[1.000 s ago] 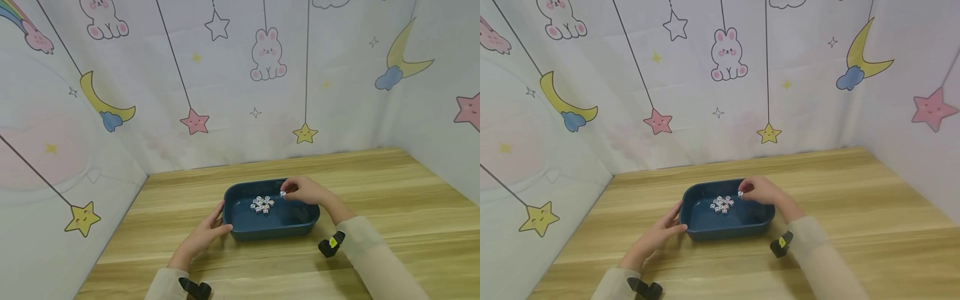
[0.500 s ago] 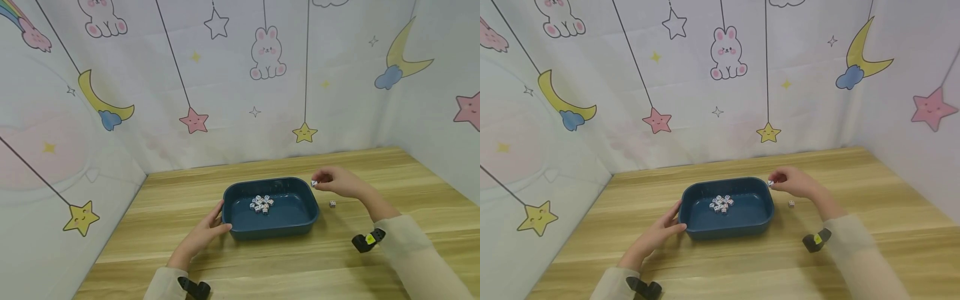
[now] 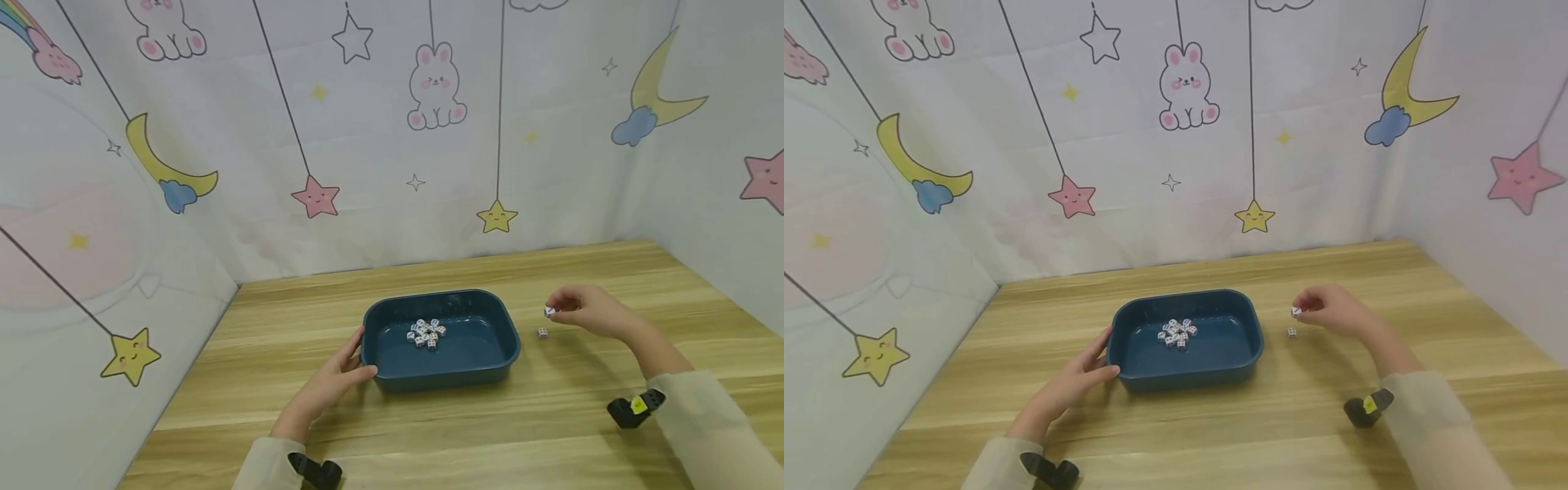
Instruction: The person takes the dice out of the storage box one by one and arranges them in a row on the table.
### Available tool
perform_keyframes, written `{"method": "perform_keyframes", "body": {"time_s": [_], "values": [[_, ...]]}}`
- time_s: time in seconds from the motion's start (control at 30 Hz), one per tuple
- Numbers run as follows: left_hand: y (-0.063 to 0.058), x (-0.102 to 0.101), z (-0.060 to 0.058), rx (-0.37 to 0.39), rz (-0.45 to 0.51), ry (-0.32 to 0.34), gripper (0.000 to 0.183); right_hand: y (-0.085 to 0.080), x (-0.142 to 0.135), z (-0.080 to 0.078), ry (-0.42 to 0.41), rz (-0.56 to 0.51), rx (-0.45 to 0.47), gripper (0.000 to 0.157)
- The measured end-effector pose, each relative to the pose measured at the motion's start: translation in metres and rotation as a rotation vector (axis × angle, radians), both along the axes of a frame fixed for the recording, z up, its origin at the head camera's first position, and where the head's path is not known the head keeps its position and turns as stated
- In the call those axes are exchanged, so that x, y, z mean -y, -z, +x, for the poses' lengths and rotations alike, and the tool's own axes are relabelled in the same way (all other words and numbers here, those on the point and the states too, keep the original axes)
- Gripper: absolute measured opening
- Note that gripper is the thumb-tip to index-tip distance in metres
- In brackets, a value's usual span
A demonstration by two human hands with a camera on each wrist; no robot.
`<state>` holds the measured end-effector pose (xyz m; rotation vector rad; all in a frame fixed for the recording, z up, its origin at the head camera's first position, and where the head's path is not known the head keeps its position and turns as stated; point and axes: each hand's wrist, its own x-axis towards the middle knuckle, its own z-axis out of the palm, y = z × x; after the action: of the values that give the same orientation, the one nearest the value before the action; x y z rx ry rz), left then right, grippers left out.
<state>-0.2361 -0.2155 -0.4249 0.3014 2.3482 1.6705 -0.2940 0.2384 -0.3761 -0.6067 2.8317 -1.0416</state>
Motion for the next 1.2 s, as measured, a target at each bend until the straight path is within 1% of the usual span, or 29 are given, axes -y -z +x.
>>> {"method": "perform_keyframes", "body": {"time_s": [0.2,0.47,0.6,0.73,0.87,1.03,1.2], "values": [[-0.001,0.001,0.001,0.004,-0.003,-0.003,0.079,0.016,-0.008,-0.003,0.006,-0.013,0.017,0.023],[-0.002,-0.001,0.002,-0.001,-0.010,0.001,0.079,0.033,-0.015,-0.005,0.022,-0.030,0.019,0.018],[-0.002,0.000,0.001,-0.004,-0.008,0.004,0.079,0.036,-0.016,-0.004,0.036,-0.025,0.028,0.020],[-0.001,0.001,0.000,-0.006,-0.011,0.005,0.079,0.039,-0.016,-0.004,0.060,0.008,0.037,0.023],[-0.001,0.001,0.000,-0.005,-0.003,0.006,0.080,0.043,-0.016,-0.004,0.081,0.013,0.049,0.022],[-0.001,0.001,0.000,-0.005,-0.008,0.008,0.079,0.045,-0.015,-0.003,0.086,0.008,0.062,0.022],[-0.001,0.001,0.001,-0.010,-0.013,0.010,0.081,0.047,-0.013,-0.005,0.078,0.020,0.052,0.023]]}}
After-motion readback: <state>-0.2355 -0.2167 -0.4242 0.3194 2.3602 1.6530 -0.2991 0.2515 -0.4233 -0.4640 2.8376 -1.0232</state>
